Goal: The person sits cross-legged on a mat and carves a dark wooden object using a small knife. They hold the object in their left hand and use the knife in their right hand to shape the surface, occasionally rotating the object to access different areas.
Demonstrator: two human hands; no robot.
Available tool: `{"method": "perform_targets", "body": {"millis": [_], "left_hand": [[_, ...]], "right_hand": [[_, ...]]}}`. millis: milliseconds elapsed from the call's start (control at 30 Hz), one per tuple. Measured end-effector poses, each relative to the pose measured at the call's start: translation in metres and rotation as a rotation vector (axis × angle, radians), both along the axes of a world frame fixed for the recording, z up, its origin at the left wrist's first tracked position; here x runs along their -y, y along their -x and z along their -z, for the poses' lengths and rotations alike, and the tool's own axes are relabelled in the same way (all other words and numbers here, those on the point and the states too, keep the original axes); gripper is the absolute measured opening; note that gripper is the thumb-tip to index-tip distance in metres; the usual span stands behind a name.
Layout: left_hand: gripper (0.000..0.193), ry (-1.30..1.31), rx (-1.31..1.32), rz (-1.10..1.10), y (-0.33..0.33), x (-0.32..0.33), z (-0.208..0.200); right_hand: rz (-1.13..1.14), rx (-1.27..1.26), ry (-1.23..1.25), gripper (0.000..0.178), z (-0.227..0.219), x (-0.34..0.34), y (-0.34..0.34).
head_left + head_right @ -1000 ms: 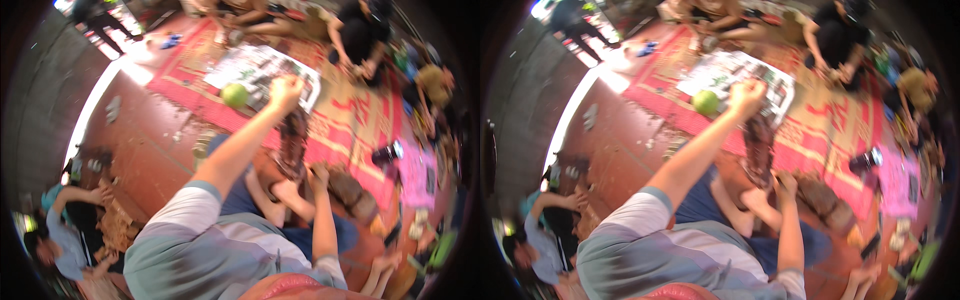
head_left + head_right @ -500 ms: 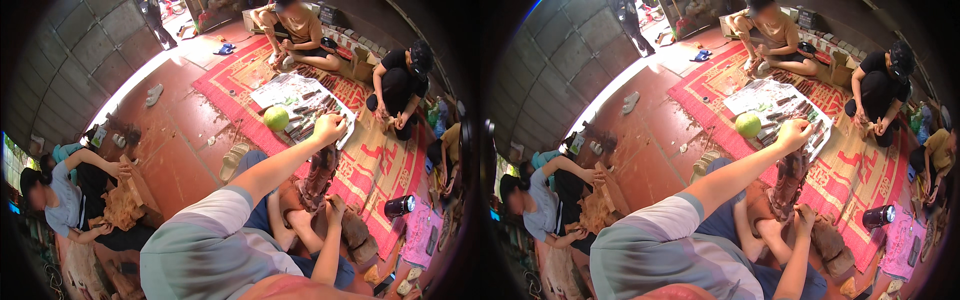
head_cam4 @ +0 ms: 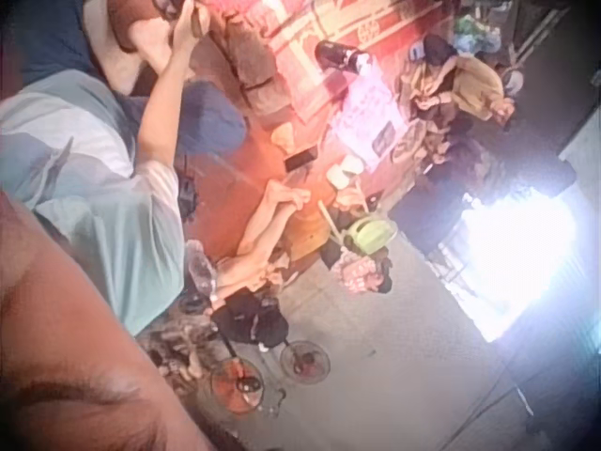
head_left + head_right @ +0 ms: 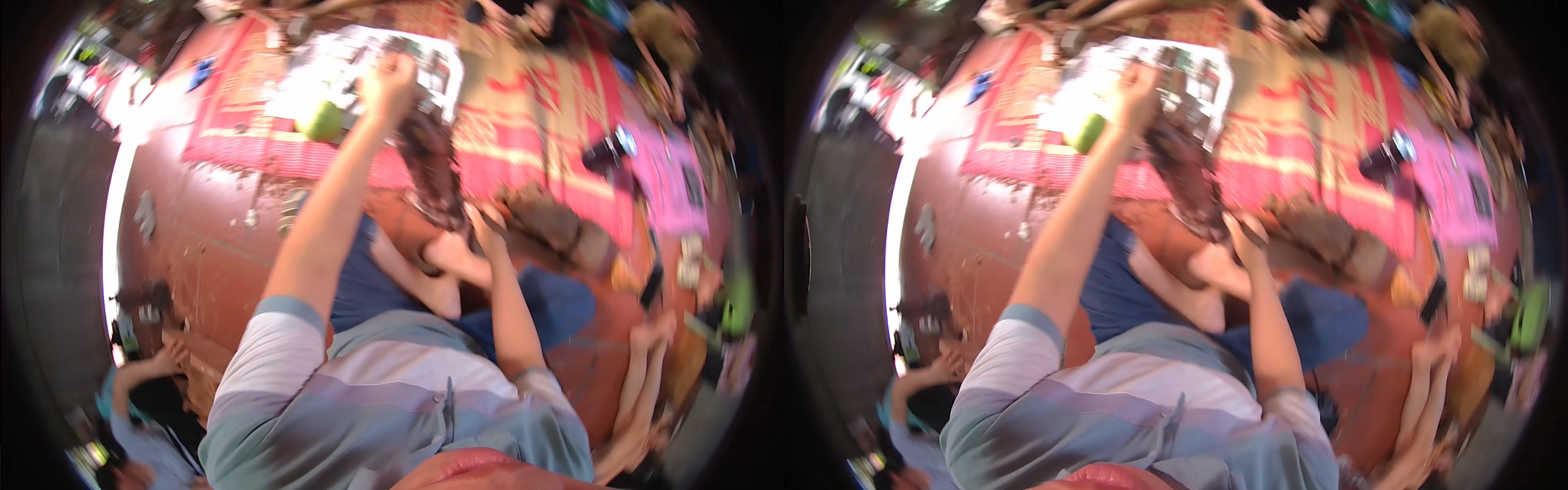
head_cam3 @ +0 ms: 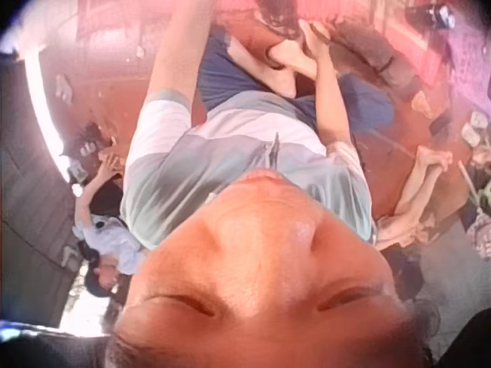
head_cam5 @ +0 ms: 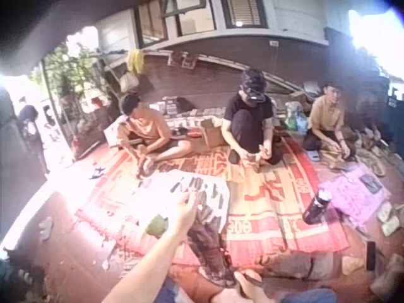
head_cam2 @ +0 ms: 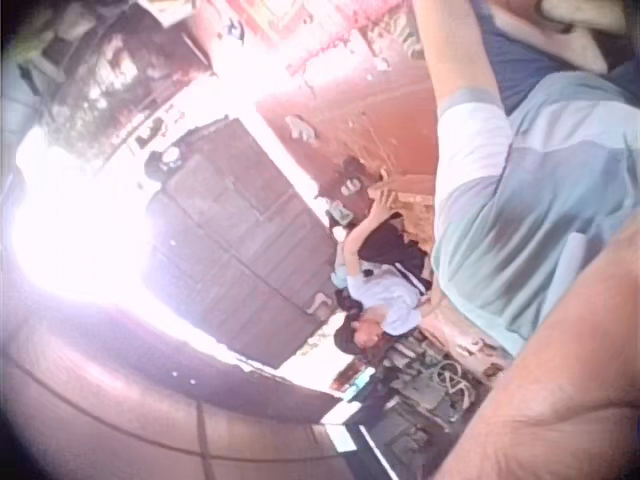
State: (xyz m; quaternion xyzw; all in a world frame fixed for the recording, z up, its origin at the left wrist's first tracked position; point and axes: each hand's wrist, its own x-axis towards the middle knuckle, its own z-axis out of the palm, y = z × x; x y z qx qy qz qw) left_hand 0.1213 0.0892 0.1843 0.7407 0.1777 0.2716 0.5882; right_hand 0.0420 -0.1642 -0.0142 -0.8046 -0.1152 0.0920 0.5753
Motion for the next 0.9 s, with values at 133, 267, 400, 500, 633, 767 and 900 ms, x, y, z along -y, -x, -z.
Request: {"method": "perform_targets", "body": {"millis": [133, 267, 400, 500, 633, 767, 900], "left_hand": [[0.030, -0.353, 0.104, -0.058, -0.008, -0.025, 0.011], [0.030, -0.373, 0.024, -0.047, -0.003, -0.014, 0.000], [0.030, -0.339, 0.045, -0.032, -0.004, -0.016, -0.001], [0.028, -0.321, 0.050, -0.035, -0.002, -0.017, -0.002], [0.027, -0.303, 0.051, -0.019, 0.003, -0.009, -0.008], [0.028, -0.331, 0.064, -0.024, -0.002, -0.017, -0.002], [0.028, -0.334, 0.136, -0.021, -0.003, -0.019, 0.003]], "right_hand": [[0.106, -0.229, -0.230, 0.025, 0.042, -0.006, 0.002], [0.367, -0.450, -0.543, 0.019, 0.014, -0.022, 0.008], [0.506, -0.415, -0.477, 0.014, 0.007, -0.043, 0.003], [0.499, -0.487, -0.670, 0.012, -0.006, -0.046, 0.002], [0.494, -0.458, -0.642, 0.009, -0.001, -0.041, 0.009], [0.573, -0.458, -0.577, 0.009, -0.027, -0.054, 0.006], [0.500, -0.370, -0.861, 0.009, -0.003, -0.049, 0.029]]}}
